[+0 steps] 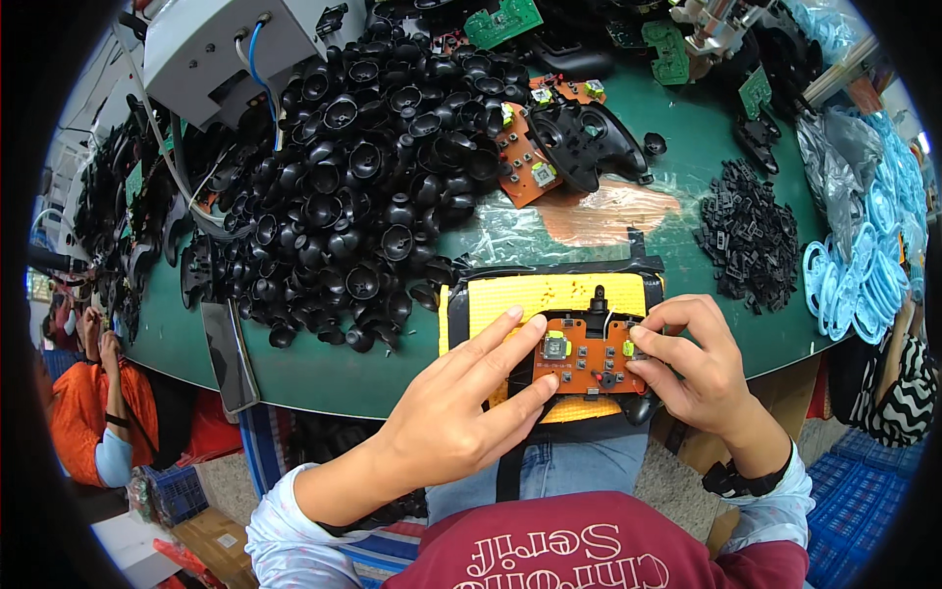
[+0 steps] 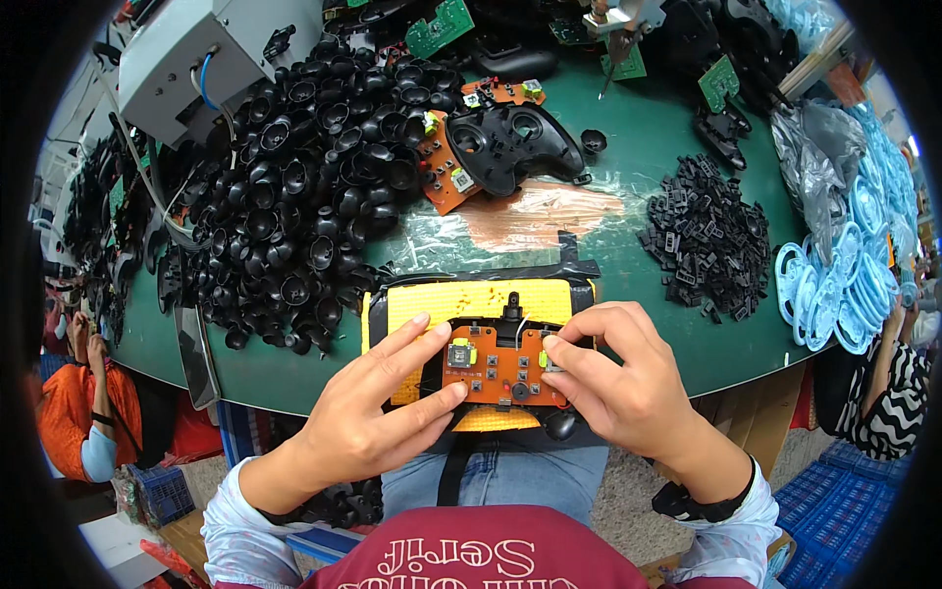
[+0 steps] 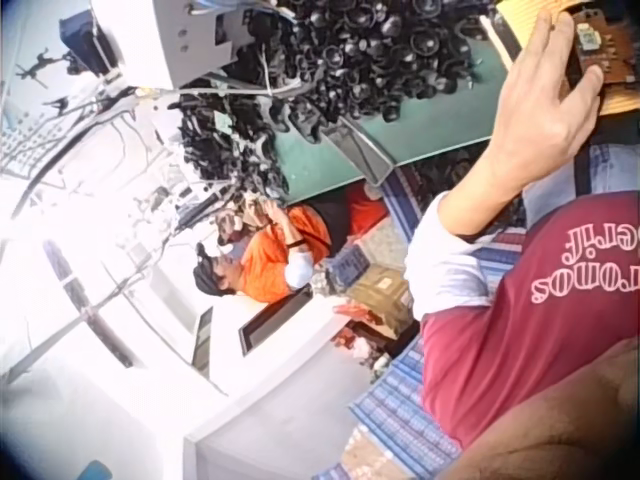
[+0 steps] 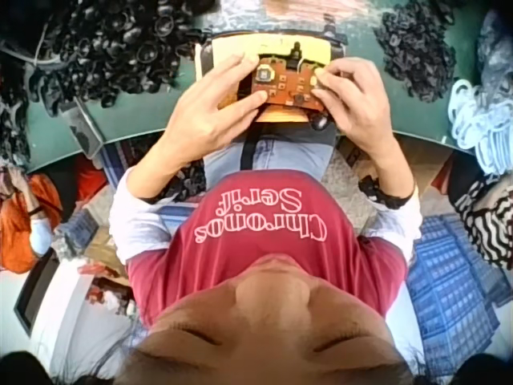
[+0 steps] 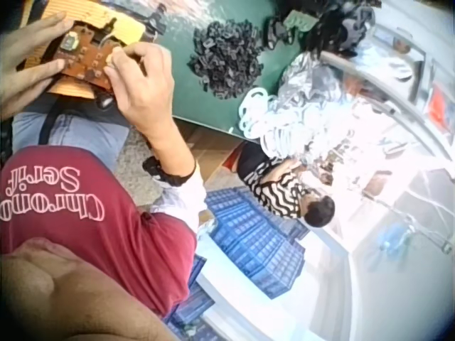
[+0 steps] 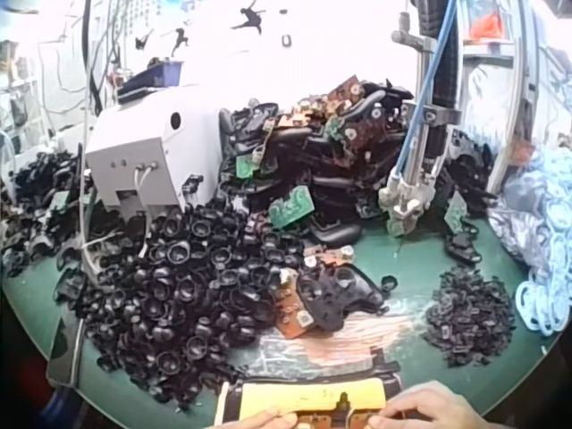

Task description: Assemble internal components and shells of game controllers using specialized jigs and pneumatic presses.

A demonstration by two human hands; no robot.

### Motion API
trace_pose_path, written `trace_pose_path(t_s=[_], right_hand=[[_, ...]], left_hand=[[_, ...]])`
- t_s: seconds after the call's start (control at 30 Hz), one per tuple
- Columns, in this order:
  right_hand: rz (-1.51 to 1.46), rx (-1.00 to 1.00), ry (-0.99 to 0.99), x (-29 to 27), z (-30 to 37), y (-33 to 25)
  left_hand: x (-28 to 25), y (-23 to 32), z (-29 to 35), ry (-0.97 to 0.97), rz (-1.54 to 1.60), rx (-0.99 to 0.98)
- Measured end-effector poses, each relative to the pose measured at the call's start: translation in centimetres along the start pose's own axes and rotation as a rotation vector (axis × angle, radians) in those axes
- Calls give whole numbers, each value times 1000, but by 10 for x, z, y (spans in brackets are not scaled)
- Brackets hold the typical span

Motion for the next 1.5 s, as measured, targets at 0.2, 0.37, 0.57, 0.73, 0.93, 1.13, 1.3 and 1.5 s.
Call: trace_pose_path(t_s=[0.2, 0.37, 0.57, 0.73, 0.93, 1.13, 1.3, 1.5], right_hand=[[0, 64, 24, 2, 1, 1], [-51, 17, 34, 5, -5, 9], [-43, -34, -13, 7, -9, 8], [-51, -23, 8, 6, -8, 7], [-54, -12, 6, 5, -8, 7], [-36, -26, 13, 5, -10, 9], [-166, 46, -27, -4, -7, 14], [-130, 151, -55, -10, 9, 9]], left_hand=[[1, -2, 1, 35, -8, -2], [1, 4, 7, 71, 39, -81], [-20, -7, 18, 273, 79, -278], [-18, -6, 2, 222, 0, -255], [-10, 2, -14, 3, -167, -209], [-11, 21, -19, 55, 70, -68], [13, 8, -12, 32, -9, -36], [14, 9, -14, 45, -20, -15]])
Point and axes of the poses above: each hand's wrist, its own z-axis away from the middle knuckle, its own x-axis out of the palm, y = z × x, the point moved 7 cm from there along -z, towards the middle knuckle, and after that the axes turned 2 degrees about z, right-handed, at the moved point
